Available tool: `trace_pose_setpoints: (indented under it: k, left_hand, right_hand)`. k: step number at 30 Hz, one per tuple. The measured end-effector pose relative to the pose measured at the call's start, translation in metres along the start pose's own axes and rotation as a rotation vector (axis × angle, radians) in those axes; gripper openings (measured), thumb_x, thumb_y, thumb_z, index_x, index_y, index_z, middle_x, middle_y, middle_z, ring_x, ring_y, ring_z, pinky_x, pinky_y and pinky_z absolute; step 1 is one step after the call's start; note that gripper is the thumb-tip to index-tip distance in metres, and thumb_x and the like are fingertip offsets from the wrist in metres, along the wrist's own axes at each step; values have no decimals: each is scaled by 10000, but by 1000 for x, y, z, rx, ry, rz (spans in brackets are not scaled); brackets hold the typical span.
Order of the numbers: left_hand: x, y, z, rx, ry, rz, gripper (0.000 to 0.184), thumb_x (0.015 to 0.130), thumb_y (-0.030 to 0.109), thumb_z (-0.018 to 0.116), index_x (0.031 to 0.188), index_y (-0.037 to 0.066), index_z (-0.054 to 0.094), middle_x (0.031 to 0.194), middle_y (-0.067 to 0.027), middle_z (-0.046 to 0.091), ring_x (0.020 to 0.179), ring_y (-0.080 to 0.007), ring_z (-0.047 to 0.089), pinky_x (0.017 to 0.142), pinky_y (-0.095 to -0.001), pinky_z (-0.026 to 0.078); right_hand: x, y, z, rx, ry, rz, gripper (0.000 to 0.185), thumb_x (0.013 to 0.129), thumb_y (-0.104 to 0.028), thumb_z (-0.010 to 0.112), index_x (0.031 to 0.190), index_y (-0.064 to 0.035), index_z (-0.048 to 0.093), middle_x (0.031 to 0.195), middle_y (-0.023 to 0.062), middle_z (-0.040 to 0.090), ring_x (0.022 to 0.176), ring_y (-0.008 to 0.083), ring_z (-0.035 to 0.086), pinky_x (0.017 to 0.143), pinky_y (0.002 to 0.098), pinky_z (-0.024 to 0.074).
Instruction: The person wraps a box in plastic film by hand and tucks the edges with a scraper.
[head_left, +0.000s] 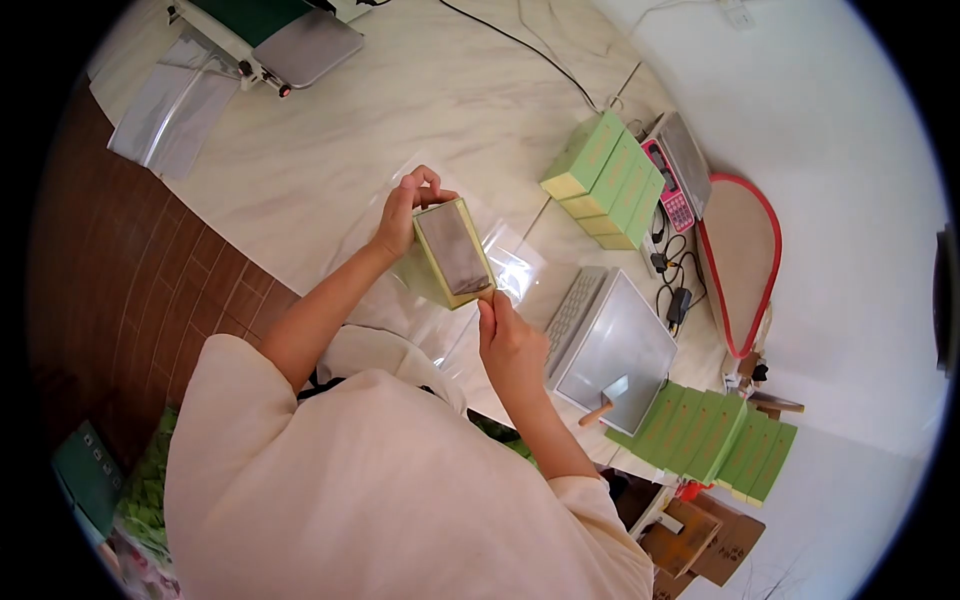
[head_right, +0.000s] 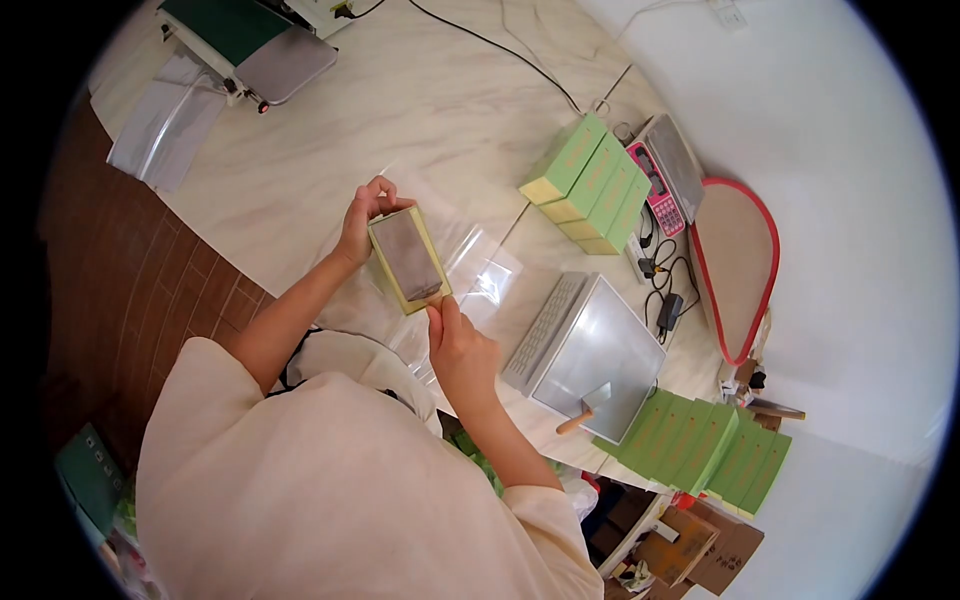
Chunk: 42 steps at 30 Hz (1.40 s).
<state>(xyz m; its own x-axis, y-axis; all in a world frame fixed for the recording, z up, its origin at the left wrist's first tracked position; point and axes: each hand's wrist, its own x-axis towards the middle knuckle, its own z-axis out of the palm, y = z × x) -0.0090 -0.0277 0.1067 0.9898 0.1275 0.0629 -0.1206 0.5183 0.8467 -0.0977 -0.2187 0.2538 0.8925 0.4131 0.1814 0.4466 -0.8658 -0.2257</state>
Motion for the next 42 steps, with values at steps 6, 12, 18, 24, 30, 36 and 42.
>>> trace_pose_setpoints:
  k: [6, 12, 18, 24, 30, 36, 42]
  left_hand:
    - [0, -2, -4, -6, -67, 1, 547, 984, 649, 220, 952, 127, 381, 1044, -202, 682, 869, -210, 643, 795, -318, 509]
    - [-2, 1, 3, -84, -42, -10, 578, 957, 688, 283, 930, 123, 404, 977, -156, 702, 830, -171, 636, 762, -290, 498]
    - [1, 3, 0, -69, -58, 4, 581, 957, 688, 280, 934, 122, 404, 984, -162, 701, 835, -179, 642, 773, -295, 502]
    - [0, 1, -2, -76, -75, -29, 591, 954, 699, 271, 930, 123, 397, 1002, -180, 693, 848, -187, 640, 774, -302, 510]
    - [2, 5, -2, 3, -56, 22, 572, 970, 678, 256, 945, 121, 388, 1018, -195, 690, 852, -200, 636, 778, -304, 511]
    - [0, 4, -3, 24, -21, 3, 589, 975, 672, 244, 953, 118, 440, 1025, -182, 691, 873, -212, 651, 795, -310, 505]
    - [-1, 1, -2, -14, 9, -1, 629, 964, 691, 239, 950, 103, 460, 1005, -170, 692, 856, -218, 655, 791, -318, 508]
  right_hand:
    - [-11, 4, -5, 10, 24, -50, 147, 956, -226, 605, 950, -83, 571, 603, 57, 584, 440, 234, 563, 384, 351, 403]
    - [-6, -6, -4, -65, 34, -24, 149, 952, -232, 614, 956, -89, 574, 577, 45, 551, 444, 219, 556, 387, 345, 406]
    - [-12, 6, -4, 9, 83, -32, 158, 957, -245, 609, 953, -92, 572, 563, 46, 535, 432, 220, 547, 375, 350, 391]
    - [-10, 11, 1, 2, 49, -12, 158, 959, -240, 606, 930, -91, 562, 569, 50, 547, 437, 225, 551, 375, 350, 387]
    - [-11, 10, -1, 147, 25, 78, 141, 953, -223, 612, 945, -82, 613, 639, 81, 603, 504, 306, 588, 448, 396, 440]
    - [-26, 44, -1, 519, 162, 337, 198, 988, -244, 551, 1001, -64, 634, 639, 98, 592, 548, 223, 585, 538, 333, 448]
    - [-86, 194, 9, 285, 382, 925, 385, 1008, -343, 466, 917, -6, 628, 718, 114, 620, 649, 244, 594, 615, 380, 458]
